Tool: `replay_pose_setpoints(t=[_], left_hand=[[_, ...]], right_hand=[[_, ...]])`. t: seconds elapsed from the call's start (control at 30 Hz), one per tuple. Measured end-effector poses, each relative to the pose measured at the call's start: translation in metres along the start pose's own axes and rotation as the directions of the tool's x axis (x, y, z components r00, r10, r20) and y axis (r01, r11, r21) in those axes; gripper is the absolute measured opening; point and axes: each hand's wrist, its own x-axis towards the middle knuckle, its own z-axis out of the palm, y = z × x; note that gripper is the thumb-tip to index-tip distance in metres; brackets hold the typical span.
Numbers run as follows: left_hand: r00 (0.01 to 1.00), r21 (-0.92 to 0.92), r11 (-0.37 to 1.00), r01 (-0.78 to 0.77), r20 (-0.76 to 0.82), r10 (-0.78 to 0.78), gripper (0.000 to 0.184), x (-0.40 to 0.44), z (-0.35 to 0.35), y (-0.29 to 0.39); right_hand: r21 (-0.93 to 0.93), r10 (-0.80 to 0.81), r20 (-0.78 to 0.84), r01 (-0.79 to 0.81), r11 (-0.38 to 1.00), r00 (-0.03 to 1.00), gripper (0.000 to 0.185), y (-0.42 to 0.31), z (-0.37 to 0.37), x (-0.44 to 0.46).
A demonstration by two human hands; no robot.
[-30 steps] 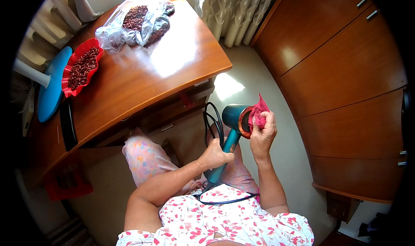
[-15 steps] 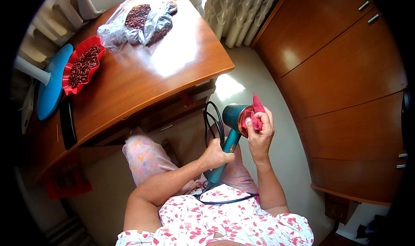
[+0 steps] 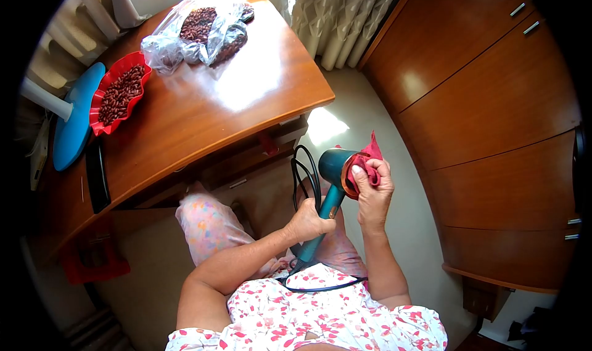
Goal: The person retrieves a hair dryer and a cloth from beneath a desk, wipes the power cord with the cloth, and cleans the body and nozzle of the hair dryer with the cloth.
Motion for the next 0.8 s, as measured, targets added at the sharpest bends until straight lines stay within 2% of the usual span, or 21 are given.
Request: replay_pose_setpoints(t=[0.03,0.1,0.13,0.23,0.37,0.4,0.43,0.47,0.57,0.63,0.67,0.7,0.8], left_hand=[[1.0,-0.001,1.0,0.0,-0.002,0.0,0.019,0.0,0.0,-0.001],[1.0,0.022,0.999,0.024,0.006,-0.025,0.019,0.0,-0.002,-0.005],[1.0,0.02,0.999,0.025,0.003,-0.025,0.019,0.0,-0.002,-0.007],[0.999,0.016,1.0,-0.023,-0.024,0.023,0.019,0.0,-0.001,-0.01],[0.999,0.028,0.999,-0.03,-0.022,0.031,0.018,0.002,-0.001,-0.01],[0.999,0.026,0.999,-0.034,-0.023,0.034,0.018,0.002,-0.001,-0.011],[0.999,0.026,0.999,-0.034,-0.022,0.035,0.018,0.002,-0.001,-0.011],[1.0,0.02,1.0,-0.021,-0.015,0.021,0.018,0.003,-0.001,-0.012],[1.0,0.0,1.0,-0.011,-0.002,0.011,0.018,0.002,0.0,-0.008],[1.0,-0.013,1.0,-0.013,0.001,0.013,0.019,0.001,0.0,-0.006],[1.0,-0.012,1.0,-0.006,0.001,0.006,0.019,0.001,0.0,-0.006],[1.0,-0.011,1.0,0.0,0.0,0.0,0.019,0.0,-0.001,-0.006],[1.0,-0.024,1.0,-0.003,-0.018,0.002,0.019,0.0,0.0,-0.01]], right_hand=[[-0.001,0.0,0.002,0.0,1.0,1.0,0.015,0.0,0.001,0.001],[-0.1,-0.111,0.053,0.116,0.988,0.992,0.015,0.001,0.002,0.002],[-0.075,-0.107,0.054,0.111,0.991,0.993,0.013,0.005,0.0,0.004],[-0.151,-0.172,0.077,0.182,0.972,0.982,0.011,0.006,-0.005,0.006],[-0.175,-0.141,0.045,0.147,0.974,0.989,0.008,0.01,-0.011,0.006],[0.019,0.0,0.001,0.0,1.0,1.0,0.008,0.005,-0.009,0.004],[0.216,0.147,-0.016,-0.14,0.966,0.989,0.007,-0.003,-0.008,0.002],[0.363,0.21,-0.006,-0.193,0.911,0.978,0.009,-0.012,-0.006,0.003],[0.435,0.264,0.03,-0.251,0.865,0.964,0.011,-0.016,-0.005,0.003],[0.38,0.202,0.065,-0.212,0.9,0.977,0.014,0.0,-0.007,0.001],[0.158,0.049,0.061,-0.058,0.986,0.997,0.015,0.002,-0.006,0.001],[-0.071,-0.102,0.093,0.108,0.992,0.99,0.016,0.002,-0.005,0.0],[-0.089,-0.11,0.12,0.121,0.989,0.987,0.016,0.001,-0.006,0.002]])
